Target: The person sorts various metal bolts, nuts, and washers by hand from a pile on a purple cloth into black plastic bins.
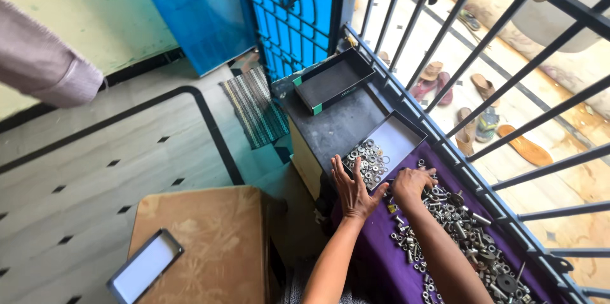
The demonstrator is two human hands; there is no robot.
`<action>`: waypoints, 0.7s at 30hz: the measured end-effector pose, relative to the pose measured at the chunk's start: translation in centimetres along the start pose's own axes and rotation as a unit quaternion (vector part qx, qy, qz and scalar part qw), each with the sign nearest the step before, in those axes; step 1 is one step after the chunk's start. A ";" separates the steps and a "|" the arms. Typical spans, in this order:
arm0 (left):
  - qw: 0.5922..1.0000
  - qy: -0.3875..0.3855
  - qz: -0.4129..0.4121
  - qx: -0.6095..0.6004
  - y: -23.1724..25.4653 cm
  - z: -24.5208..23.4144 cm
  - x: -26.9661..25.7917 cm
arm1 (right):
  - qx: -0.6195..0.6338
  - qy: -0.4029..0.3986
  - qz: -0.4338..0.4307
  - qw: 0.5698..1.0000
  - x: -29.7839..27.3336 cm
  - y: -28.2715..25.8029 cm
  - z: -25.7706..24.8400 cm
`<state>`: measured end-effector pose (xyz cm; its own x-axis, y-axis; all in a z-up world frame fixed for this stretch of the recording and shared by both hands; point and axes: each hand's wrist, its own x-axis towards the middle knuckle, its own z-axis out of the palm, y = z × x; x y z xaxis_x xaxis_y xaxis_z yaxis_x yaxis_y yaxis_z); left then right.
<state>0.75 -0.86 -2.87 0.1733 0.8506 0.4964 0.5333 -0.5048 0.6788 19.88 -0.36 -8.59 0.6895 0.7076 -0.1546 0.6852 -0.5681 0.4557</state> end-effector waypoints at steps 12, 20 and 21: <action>0.996 -0.057 -0.037 -0.055 0.5 -1.6 0.4 | 0.027 -0.050 0.036 0.998 0.8 -0.6 -0.1; 0.996 -0.069 -0.039 -0.042 0.3 -1.5 0.4 | 0.032 -0.052 0.049 0.997 0.8 -0.7 -0.6; 0.996 -0.070 -0.038 -0.040 0.3 -1.4 0.4 | 0.036 -0.051 0.039 0.997 0.7 -0.6 -0.6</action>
<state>-0.16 -0.84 -1.68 0.2510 0.8961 0.3662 0.4824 -0.4438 0.7552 19.80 0.75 -8.42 0.7598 0.6148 -0.2117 0.6406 -0.6520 0.4057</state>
